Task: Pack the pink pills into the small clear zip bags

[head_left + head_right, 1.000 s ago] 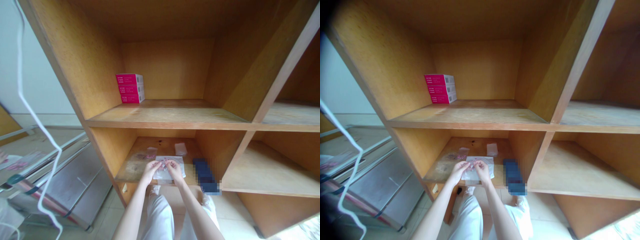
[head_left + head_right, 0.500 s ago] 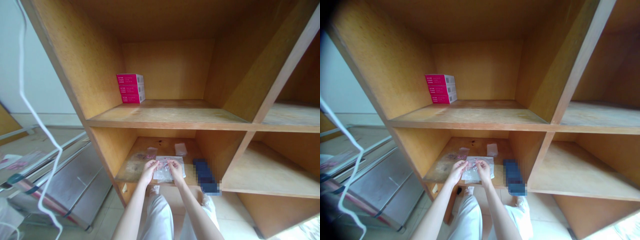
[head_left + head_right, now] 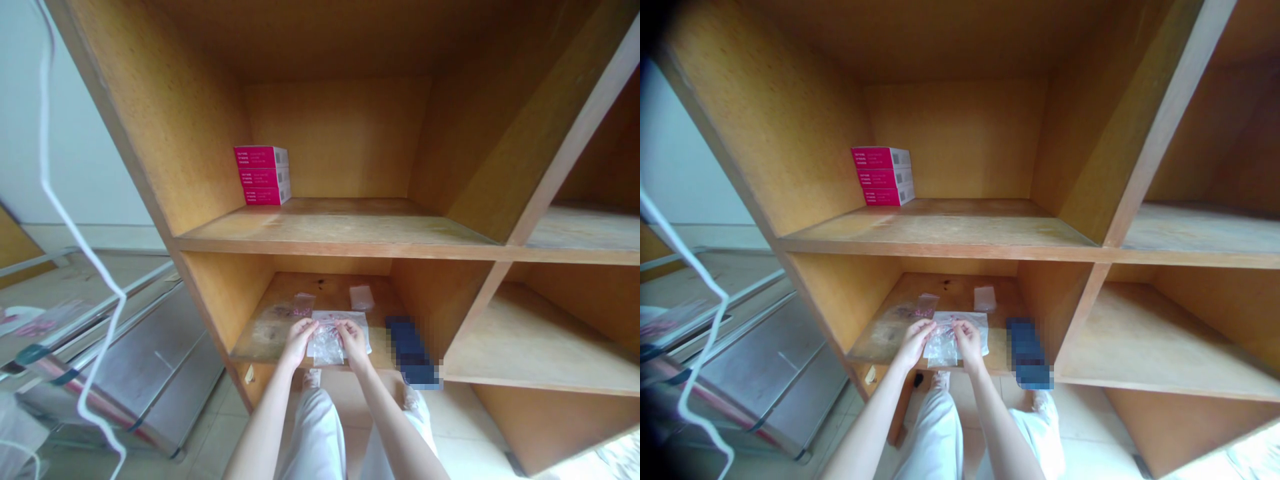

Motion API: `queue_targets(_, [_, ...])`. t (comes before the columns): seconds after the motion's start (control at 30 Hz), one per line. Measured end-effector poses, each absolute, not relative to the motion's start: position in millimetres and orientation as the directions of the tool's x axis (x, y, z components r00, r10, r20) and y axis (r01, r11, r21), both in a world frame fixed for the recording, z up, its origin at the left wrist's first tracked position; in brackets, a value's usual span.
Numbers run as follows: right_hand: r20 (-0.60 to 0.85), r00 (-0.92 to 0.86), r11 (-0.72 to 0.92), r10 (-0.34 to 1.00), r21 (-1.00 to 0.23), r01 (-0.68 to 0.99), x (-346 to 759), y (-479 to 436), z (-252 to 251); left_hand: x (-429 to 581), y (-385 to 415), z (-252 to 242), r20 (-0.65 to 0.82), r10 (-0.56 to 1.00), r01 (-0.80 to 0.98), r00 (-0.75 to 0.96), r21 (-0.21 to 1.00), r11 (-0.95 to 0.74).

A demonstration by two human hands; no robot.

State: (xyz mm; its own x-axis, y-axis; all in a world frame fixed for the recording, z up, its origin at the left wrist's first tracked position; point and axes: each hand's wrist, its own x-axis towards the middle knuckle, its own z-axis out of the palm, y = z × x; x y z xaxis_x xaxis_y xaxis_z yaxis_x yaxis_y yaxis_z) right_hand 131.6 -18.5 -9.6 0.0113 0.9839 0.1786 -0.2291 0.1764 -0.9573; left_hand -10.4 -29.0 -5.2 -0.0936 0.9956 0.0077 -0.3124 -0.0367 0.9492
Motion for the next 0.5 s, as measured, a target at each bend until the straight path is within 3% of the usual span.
queue_targets(0.33, [0.185, -0.018, 0.179, 0.983, -0.968, -0.176, 131.1, -19.7, -8.9, -8.3, -31.4, -2.5, 0.016, 1.000, -0.360, -0.001, 0.933, -0.015])
queue_targets(0.5, [0.210, -0.042, 0.203, 0.977, -0.970, -0.133, 129.8, -21.7, -5.8, -9.3, -31.2, -3.2, 0.026, 0.999, -0.327, -0.035, 0.944, -0.036])
